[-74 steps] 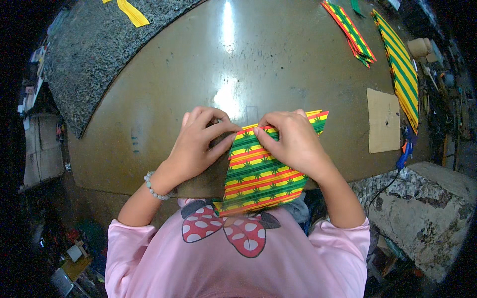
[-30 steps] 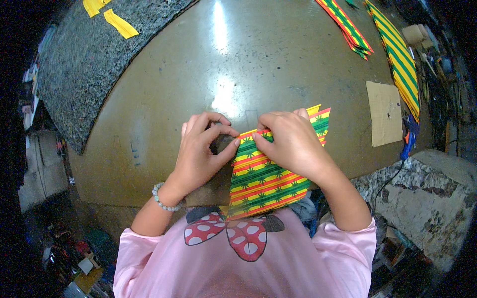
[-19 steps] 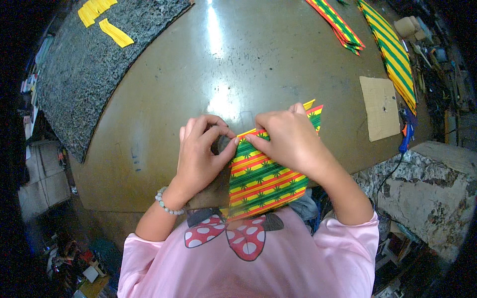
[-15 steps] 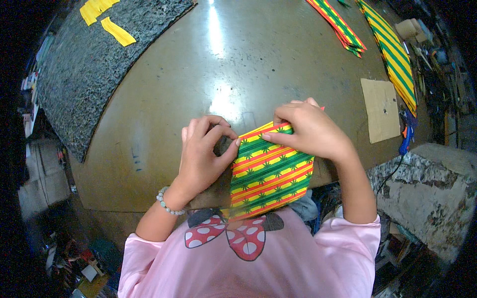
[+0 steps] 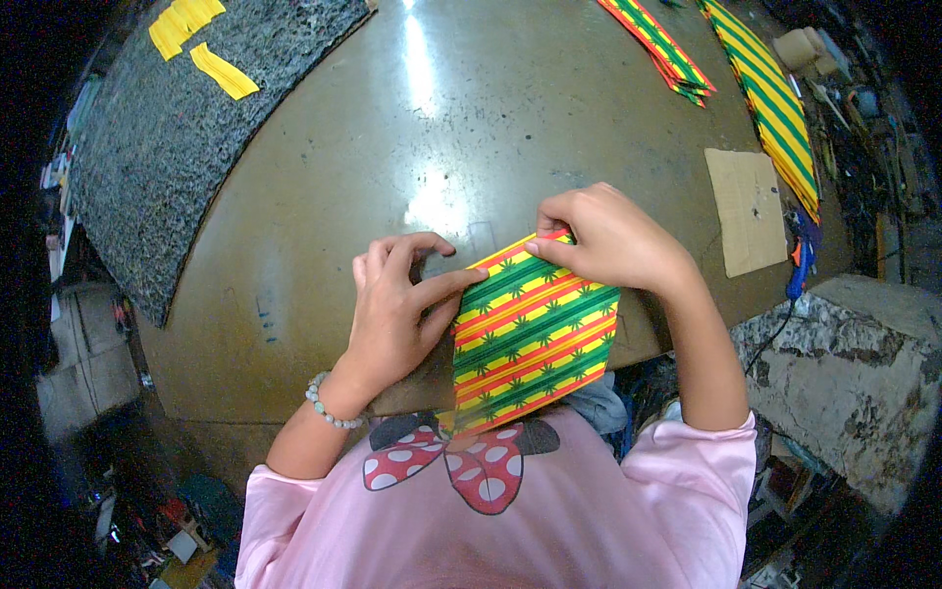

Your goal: The person assembles small rectangular decorative strips by layering yellow and patterned green-red-yellow pieces on a table. They repeatedly pick up pieces, align them, and press them together to form stacked units, then place completed stacks aside.

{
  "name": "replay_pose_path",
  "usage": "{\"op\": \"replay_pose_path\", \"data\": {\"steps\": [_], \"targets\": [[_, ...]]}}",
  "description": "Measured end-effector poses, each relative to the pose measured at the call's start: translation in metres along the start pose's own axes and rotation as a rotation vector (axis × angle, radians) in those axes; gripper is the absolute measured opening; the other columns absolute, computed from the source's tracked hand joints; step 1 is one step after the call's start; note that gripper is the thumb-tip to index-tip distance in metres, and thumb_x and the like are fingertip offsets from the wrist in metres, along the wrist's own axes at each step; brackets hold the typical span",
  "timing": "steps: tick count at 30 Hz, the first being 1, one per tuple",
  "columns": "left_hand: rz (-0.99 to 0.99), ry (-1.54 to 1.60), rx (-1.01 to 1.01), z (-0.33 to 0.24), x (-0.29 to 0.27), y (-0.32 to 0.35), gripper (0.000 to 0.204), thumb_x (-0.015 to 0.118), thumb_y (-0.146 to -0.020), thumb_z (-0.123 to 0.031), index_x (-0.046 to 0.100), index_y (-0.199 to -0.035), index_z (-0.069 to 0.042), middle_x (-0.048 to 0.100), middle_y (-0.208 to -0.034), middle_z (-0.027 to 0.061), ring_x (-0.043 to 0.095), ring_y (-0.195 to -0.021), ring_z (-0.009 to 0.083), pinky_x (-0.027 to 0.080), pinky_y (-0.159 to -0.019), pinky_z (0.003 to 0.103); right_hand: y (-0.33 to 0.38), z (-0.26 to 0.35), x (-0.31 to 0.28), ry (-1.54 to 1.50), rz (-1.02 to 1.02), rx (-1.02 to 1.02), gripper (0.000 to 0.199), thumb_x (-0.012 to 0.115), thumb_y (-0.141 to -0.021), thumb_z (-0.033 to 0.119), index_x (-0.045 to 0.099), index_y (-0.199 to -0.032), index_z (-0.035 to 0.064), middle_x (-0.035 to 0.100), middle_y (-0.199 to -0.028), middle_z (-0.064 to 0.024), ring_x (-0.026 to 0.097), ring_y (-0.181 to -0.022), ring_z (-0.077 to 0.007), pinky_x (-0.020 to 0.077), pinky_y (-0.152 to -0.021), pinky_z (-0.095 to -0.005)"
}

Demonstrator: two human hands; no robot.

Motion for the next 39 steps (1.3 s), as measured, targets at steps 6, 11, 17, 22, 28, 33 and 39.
{"op": "replay_pose_path", "data": {"steps": [6, 11, 17, 22, 28, 33, 39], "targets": [[-0.003, -0.036, 0.016, -0.003, -0.001, 0.000, 0.038, 0.070, -0.078, -0.009, 0.074, -0.111, -0.026, 0.057, -0.118, 0.0032, 0.048, -0.108, 0.0264, 0.035, -0.092, 0.040, -0.003, -0.002, 0.002, 0.031, 0.039, 0.043, 0.026, 0.072, -0.082, 0.026, 0.067, -0.082, 0.0000, 0.067, -0.077, -0.0213, 0.066, -0.075, -0.0381, 0.0501, -0.068, -0.0450], [0.013, -0.099, 0.047, -0.009, 0.001, -0.001, 0.040, 0.068, -0.080, -0.009, 0.072, -0.116, -0.027, 0.056, -0.119, 0.0040, 0.048, -0.109, 0.0269, 0.035, -0.092, 0.040, -0.004, -0.003, 0.002, 0.034, 0.031, 0.053, 0.027, 0.071, -0.082, 0.027, 0.067, -0.082, 0.0008, 0.068, -0.077, -0.0207, 0.067, -0.077, -0.0379, 0.0505, -0.070, -0.0454], [0.020, -0.126, 0.047, -0.011, 0.001, -0.002, 0.040, 0.067, -0.082, -0.010, 0.072, -0.118, -0.027, 0.056, -0.119, 0.0050, 0.049, -0.108, 0.0268, 0.036, -0.092, 0.041, -0.007, -0.003, 0.003, 0.084, 0.015, 0.048, 0.029, 0.072, -0.083, 0.029, 0.067, -0.082, 0.0012, 0.067, -0.078, -0.0202, 0.066, -0.077, -0.0382, 0.0498, -0.069, -0.0451], [0.028, -0.162, 0.114, -0.020, 0.003, -0.001, 0.039, 0.066, -0.080, -0.010, 0.069, -0.119, -0.017, 0.057, -0.118, 0.0070, 0.050, -0.109, 0.0265, 0.038, -0.090, 0.041, -0.009, -0.004, 0.005, 0.133, 0.064, 0.081, 0.031, 0.072, -0.083, 0.033, 0.070, -0.084, 0.0020, 0.069, -0.084, -0.0218, 0.067, -0.086, -0.0392, 0.0520, -0.076, -0.0466], [0.094, -0.193, 0.206, -0.060, 0.041, -0.010, 0.051, 0.059, -0.078, -0.007, 0.054, -0.127, 0.007, 0.056, -0.121, 0.0182, 0.052, -0.117, 0.0326, 0.045, -0.100, 0.039, -0.010, 0.002, 0.004, 0.194, 0.072, 0.108, 0.033, 0.072, -0.083, 0.035, 0.071, -0.084, 0.0017, 0.070, -0.083, -0.0213, 0.068, -0.085, -0.0392, 0.0523, -0.078, -0.0452], [0.059, -0.389, 0.211, -0.070, 0.055, -0.004, 0.052, 0.055, -0.083, -0.012, 0.051, -0.129, 0.010, 0.055, -0.126, 0.0192, 0.053, -0.115, 0.0288, 0.044, -0.101, 0.033, 0.017, 0.002, -0.020, 0.305, -0.179, 0.008, 0.042, 0.075, -0.081, 0.041, 0.068, -0.083, 0.0001, 0.069, -0.086, -0.0191, 0.066, -0.086, -0.0375, 0.0511, -0.077, -0.0424], [0.006, -0.302, 0.176, -0.066, 0.051, 0.001, 0.053, 0.053, -0.084, -0.013, 0.048, -0.132, 0.010, 0.053, -0.129, 0.0209, 0.052, -0.117, 0.0314, 0.044, -0.102, 0.036, 0.028, -0.040, -0.030, -0.171, -0.210, 0.013, 0.032, 0.073, -0.086, 0.032, 0.069, -0.090, 0.0002, 0.069, -0.086, -0.0164, 0.068, -0.083, -0.0277, 0.0507, -0.072, -0.0363]]}}
Point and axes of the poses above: each hand's wrist, its own y-axis away from the middle knuckle, its own x-axis out of the palm, z = x × y, the point moved 10 cm from there along -y, towards the middle knuckle
